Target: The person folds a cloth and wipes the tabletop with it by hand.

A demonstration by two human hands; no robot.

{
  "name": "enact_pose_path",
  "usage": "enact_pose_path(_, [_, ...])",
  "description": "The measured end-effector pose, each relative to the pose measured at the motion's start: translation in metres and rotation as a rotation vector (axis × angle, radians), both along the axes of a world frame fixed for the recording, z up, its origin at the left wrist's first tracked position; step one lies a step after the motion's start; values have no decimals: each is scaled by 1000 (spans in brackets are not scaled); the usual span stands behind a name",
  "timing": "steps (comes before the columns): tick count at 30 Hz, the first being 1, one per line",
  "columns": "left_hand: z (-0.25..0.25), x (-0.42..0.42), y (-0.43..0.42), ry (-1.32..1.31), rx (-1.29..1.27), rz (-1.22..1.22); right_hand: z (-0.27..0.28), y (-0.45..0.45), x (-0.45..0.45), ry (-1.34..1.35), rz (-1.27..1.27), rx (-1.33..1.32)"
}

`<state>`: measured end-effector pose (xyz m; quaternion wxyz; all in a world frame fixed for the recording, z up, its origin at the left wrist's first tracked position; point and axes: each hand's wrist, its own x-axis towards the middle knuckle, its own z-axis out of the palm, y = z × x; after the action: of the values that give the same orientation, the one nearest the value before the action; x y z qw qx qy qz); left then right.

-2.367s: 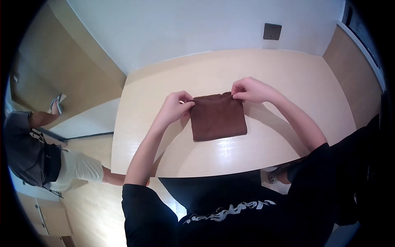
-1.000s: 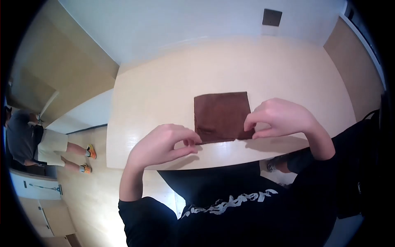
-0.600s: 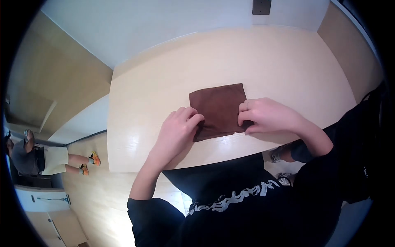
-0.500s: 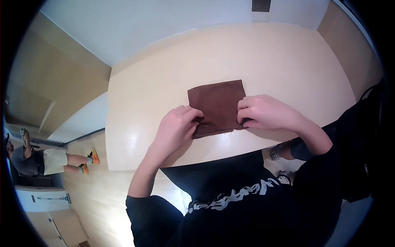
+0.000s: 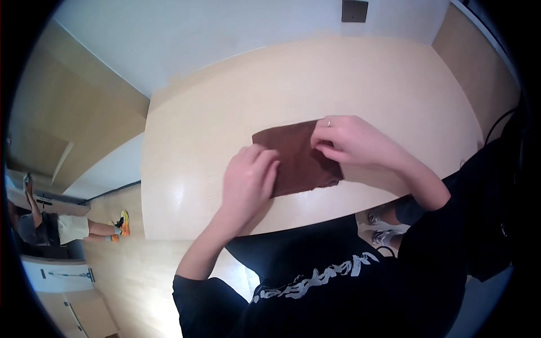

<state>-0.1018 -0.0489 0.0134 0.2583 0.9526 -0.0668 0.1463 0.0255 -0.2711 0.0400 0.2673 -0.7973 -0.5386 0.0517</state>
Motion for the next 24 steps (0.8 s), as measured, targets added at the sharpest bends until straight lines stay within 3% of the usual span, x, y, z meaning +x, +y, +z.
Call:
enact_pose_path(2, [-9, 22, -17, -209, 145, -126, -22, 10, 8, -25, -24, 67])
enact_pose_path(4, [-33, 28, -30, -131, 197, -130, -43, 14, 1, -259, -169, 170])
enact_pose_path(5, [-46, 26, -29, -94, 289, -114, -48, 15, -7, -194, -194, 66])
enact_pose_path(8, [-45, 22, -24, -32, 253, -101, -64, 15, -33, -464, -213, -45])
enact_pose_path(12, [-48, 12, -20, 6, 293, -49, -57, 12, -54, -332, -102, -73])
enact_pose_path(17, [-48, 31, 3, 15, 318, -23, -62, 10, -20, -245, -32, -97])
enact_pose_path(22, [-38, 89, 38, 49, 582, 216, -61, -2, 53, -301, -367, 179])
enact_pose_path(24, [-18, 102, 11, 59, 517, 308, -55, -10, 59, -302, -452, 263])
